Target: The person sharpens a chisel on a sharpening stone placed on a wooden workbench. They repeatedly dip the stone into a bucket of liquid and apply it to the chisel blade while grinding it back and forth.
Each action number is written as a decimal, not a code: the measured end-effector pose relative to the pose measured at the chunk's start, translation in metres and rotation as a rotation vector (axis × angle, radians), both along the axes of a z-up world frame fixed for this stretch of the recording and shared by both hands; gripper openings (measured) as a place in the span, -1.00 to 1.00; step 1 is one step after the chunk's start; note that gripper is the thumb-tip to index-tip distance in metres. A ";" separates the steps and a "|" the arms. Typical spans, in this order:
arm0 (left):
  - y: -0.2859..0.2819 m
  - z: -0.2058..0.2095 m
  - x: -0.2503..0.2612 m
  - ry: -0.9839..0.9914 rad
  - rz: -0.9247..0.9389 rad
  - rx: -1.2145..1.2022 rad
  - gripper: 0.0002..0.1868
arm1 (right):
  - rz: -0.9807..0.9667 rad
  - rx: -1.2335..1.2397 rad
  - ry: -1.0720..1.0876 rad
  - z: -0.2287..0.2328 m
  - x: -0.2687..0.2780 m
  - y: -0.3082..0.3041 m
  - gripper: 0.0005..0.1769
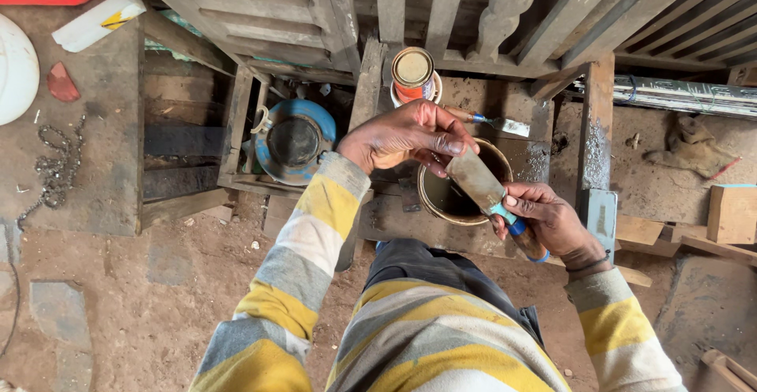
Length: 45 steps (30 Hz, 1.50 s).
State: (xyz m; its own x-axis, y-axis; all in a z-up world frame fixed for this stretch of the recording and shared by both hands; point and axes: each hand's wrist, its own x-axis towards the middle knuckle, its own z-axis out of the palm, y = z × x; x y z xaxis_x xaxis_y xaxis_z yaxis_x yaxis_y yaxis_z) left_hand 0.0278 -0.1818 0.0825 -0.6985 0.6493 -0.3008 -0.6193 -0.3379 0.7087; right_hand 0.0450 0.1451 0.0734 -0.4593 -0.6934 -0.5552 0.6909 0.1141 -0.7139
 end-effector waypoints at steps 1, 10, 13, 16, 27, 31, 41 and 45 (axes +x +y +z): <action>0.002 -0.002 0.000 -0.010 0.008 0.005 -0.67 | -0.008 -0.018 -0.009 0.000 0.000 0.001 -0.72; 0.034 -0.009 0.006 0.015 0.190 0.189 -0.63 | -0.145 -0.079 -0.094 -0.003 0.005 0.009 -0.68; 0.052 -0.005 0.014 0.128 0.265 0.228 -0.59 | -0.231 -0.317 -0.322 -0.006 0.010 0.006 -0.71; 0.073 -0.008 0.017 0.109 0.337 0.238 -0.71 | -0.150 -0.521 -0.502 -0.007 0.014 0.004 -0.71; 0.091 -0.021 0.011 -0.080 0.257 0.226 -0.78 | -0.122 -0.636 -0.591 -0.013 0.026 0.018 -0.71; 0.102 -0.018 0.008 -0.180 0.367 0.222 -0.53 | -0.218 -0.553 -0.431 -0.013 0.026 0.013 -0.72; 0.142 -0.130 0.032 -0.322 0.611 -0.133 -0.64 | -0.184 0.220 -0.076 -0.086 0.007 -0.020 -0.68; 0.144 -0.176 0.036 -0.255 0.749 -0.421 -0.65 | -0.188 0.315 -0.155 -0.162 0.009 -0.035 -0.69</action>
State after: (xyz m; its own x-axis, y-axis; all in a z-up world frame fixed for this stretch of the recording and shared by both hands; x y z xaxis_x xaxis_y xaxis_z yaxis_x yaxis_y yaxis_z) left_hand 0.0643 -0.0374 -0.0939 -0.7743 -0.1491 -0.6150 -0.4965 -0.4593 0.7365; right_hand 0.0538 0.1097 -0.0890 -0.4559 -0.3901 -0.8000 0.8174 0.1722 -0.5498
